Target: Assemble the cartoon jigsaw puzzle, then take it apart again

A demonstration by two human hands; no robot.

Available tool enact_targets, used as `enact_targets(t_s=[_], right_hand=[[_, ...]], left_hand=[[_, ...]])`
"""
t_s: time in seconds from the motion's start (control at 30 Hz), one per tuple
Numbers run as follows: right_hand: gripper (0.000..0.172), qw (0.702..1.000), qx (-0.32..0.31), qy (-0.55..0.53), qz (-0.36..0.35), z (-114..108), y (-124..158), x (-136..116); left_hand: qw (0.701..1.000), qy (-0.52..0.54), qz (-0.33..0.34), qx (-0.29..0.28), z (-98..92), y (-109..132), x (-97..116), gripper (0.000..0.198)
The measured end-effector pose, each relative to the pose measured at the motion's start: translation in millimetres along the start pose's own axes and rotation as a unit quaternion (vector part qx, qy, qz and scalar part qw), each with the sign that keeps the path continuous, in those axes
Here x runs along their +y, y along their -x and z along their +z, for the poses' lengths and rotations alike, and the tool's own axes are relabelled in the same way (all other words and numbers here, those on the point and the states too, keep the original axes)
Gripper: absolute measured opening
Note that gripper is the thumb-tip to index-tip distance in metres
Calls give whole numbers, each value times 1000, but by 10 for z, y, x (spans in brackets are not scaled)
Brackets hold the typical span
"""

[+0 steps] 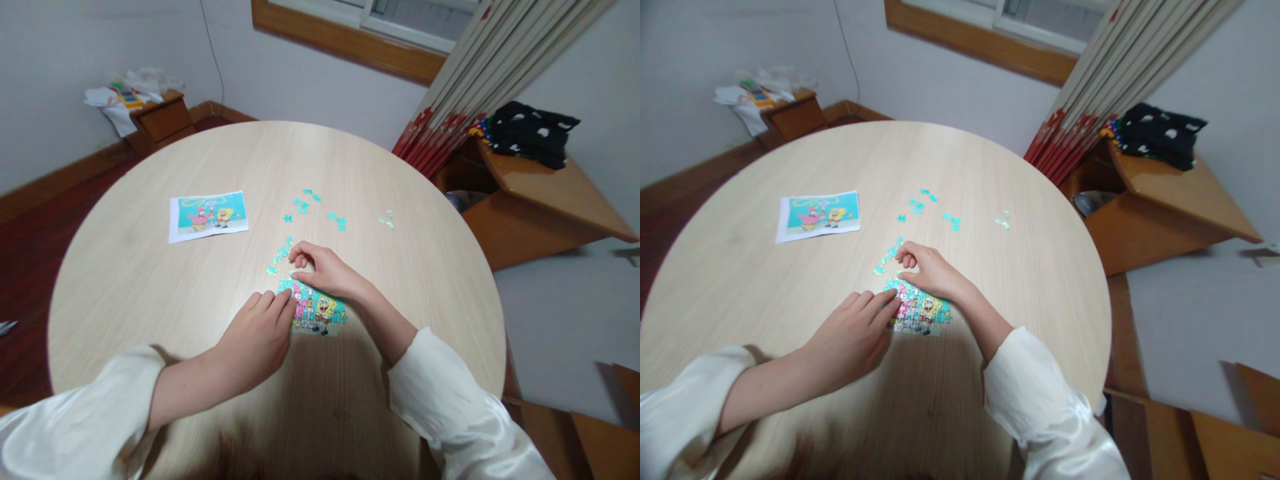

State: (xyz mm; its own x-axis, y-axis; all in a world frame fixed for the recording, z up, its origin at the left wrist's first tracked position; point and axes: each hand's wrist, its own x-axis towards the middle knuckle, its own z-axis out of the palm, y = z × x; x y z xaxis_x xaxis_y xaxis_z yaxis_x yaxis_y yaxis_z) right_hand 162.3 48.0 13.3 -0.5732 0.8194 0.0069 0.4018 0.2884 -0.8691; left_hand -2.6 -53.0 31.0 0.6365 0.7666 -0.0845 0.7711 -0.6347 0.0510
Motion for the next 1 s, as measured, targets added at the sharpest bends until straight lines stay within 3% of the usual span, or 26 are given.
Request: enact_targets(t_s=[0.1, 0.23, 0.3, 0.47, 0.73, 1.0], right_hand=[[22, 1000, 1, -7, -1, 5, -2, 4], [21, 1000, 0, -12, -5, 5, -10, 16], [20, 1000, -3, -11, -3, 1, -12, 17], [19, 1000, -4, -8, -4, -8, -13, 8], [18, 1000, -10, -20, 4, -13, -25, 12], [18, 999, -6, -32, 2, -13, -22, 30]], left_hand=[[999, 21, 2, 24, 4, -10, -44, 33], [990, 74, -4, 124, 12, -67, -272, 25], [982, 89, -47, 163, 21, -113, -429, 25], [978, 111, -115, 137, 82, -207, -666, 18], [972, 155, -114, 134, 178, -256, -698, 9], [968, 161, -117, 154, 209, -255, -754, 16]])
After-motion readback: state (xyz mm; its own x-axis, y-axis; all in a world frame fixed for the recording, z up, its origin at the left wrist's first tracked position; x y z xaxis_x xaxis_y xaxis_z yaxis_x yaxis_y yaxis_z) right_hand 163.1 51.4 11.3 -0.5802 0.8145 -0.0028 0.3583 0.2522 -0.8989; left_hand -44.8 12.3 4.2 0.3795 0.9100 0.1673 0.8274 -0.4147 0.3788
